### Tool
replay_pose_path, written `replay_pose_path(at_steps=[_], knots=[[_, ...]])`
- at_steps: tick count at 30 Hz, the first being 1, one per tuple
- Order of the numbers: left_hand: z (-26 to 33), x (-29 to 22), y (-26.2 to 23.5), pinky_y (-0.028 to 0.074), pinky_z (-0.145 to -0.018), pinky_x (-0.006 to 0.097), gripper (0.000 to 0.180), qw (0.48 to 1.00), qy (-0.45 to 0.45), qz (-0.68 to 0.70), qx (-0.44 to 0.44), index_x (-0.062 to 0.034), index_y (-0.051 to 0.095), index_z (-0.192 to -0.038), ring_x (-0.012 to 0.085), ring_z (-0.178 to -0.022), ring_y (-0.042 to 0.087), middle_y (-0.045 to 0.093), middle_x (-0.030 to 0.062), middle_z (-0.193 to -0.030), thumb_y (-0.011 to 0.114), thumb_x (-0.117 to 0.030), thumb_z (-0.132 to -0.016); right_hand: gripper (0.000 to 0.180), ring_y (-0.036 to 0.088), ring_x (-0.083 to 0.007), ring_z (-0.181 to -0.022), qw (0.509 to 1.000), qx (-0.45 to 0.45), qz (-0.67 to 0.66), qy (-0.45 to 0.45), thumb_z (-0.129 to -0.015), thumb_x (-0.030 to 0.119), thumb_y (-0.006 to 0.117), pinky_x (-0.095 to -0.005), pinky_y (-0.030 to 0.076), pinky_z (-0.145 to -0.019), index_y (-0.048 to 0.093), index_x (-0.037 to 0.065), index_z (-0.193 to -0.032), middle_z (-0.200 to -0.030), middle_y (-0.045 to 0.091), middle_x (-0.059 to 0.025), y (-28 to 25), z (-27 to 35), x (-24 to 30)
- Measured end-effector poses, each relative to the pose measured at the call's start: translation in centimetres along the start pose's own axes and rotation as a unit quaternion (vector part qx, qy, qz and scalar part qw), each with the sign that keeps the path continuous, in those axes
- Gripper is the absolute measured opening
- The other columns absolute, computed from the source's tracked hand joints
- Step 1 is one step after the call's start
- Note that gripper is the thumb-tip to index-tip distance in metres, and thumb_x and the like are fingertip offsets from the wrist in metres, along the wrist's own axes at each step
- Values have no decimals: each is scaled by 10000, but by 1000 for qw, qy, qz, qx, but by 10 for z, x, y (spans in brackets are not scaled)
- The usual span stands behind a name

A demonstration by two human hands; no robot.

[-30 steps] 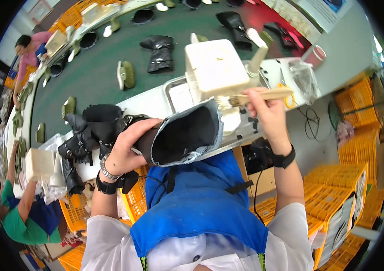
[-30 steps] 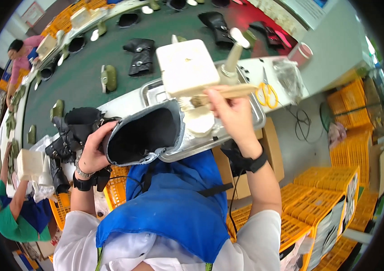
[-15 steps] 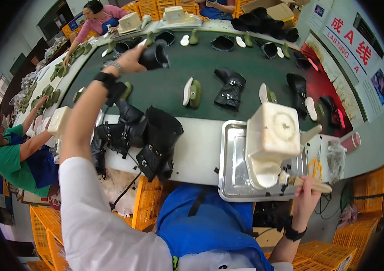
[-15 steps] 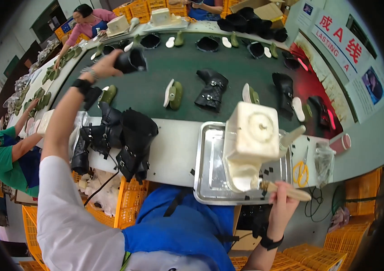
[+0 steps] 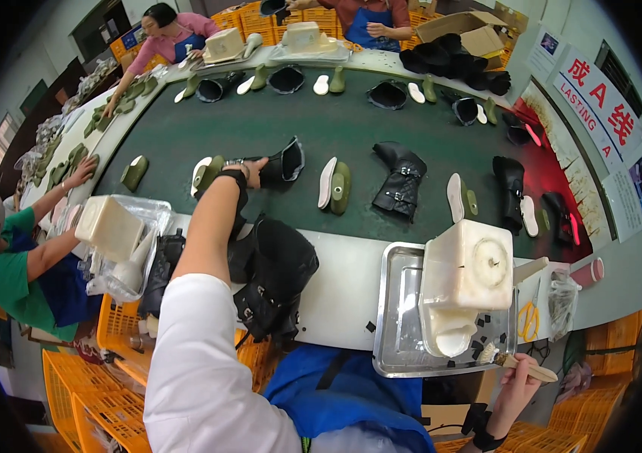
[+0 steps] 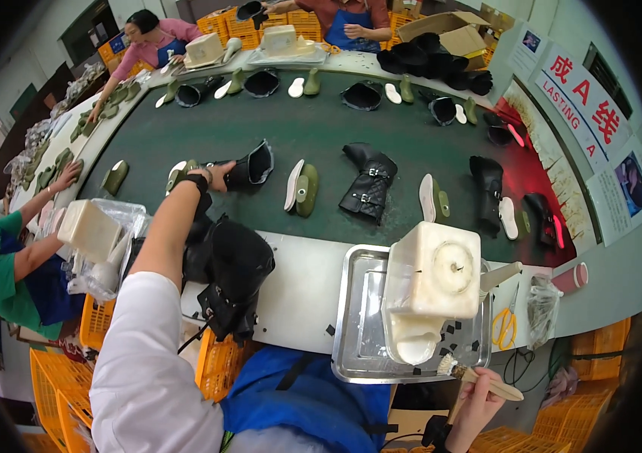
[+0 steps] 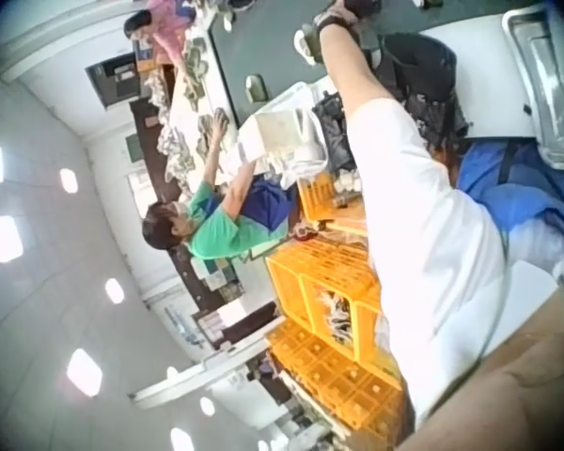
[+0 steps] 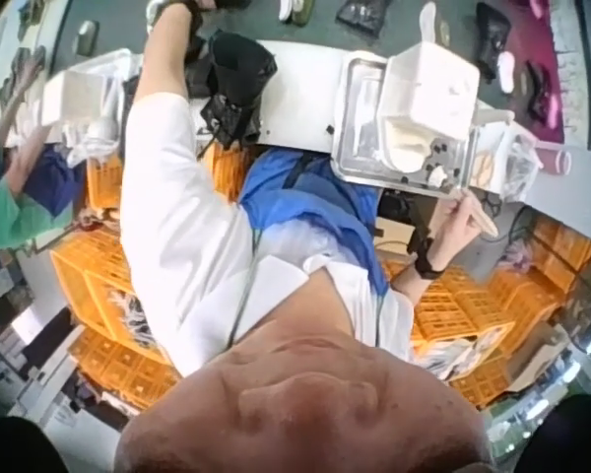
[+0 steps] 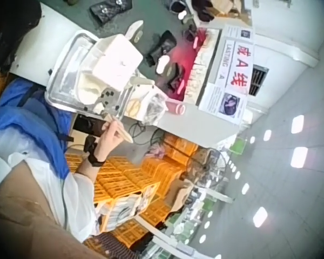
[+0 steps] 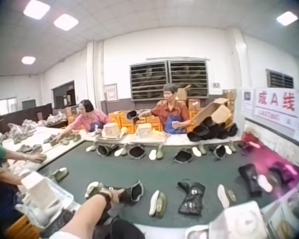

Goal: Trimming excess material with scissors and applying glue with a brush to black boot components on a production line.

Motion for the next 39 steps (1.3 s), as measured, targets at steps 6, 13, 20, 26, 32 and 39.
replay_pose_path(at_steps=[6,13,20,26,32,39], knots=[[103,8,-75,438,-866,361,673,965,122,118,-199,-143,302,-1337,309,-1025,547,553,171,-1123,613,-145,-741,188,427,-47,-527,999,17,-39,-17,-885,175,513,-158,321,-457,551,-9,-892,-663,499,-23,-2,-7,-6],[296,-82,-14,443,-852,360,670,905,146,235,-323,-91,331,-1308,321,-1018,551,555,204,-1096,659,-189,-733,191,429,-53,-528,993,51,-104,-19,-889,165,509,-156,315,-458,550,-22,-891,-674,499,-33,4,-4,-15],[282,-157,123,394,-903,396,948,857,52,280,-430,54,263,-1286,368,-1098,451,428,246,-1218,777,-319,-583,174,434,-63,-507,984,102,-141,-32,-894,144,499,-173,344,-459,552,-21,-914,-659,497,-31,14,2,-17],[273,-159,125,413,-866,380,847,816,-4,299,-495,31,361,-1231,349,-1020,491,485,213,-1117,782,-254,-554,191,435,-63,-506,988,91,-122,-27,-892,165,505,-170,341,-457,555,-18,-915,-626,492,-28,8,9,-21],[334,-134,50,442,-818,311,702,694,74,530,-482,22,391,-1209,215,-947,557,554,133,-1060,748,-154,-631,204,421,-61,-505,990,56,-129,-28,-890,176,509,-165,328,-460,557,-20,-921,-625,481,-24,3,-2,-25],[341,-181,40,431,-871,334,727,357,311,877,-88,-10,377,-1250,238,-1007,513,487,156,-1160,441,-574,-796,178,423,-56,-513,990,22,-141,-15,-881,147,526,-165,336,-471,567,-22,-919,-621,485,-12,-5,-3,-29]])
Point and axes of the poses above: each hand's wrist, its own z-axis away from the middle knuckle, its own y-axis out of the palm, x = y × z, the point moved 1 cm from there along -z, towards the middle knuckle
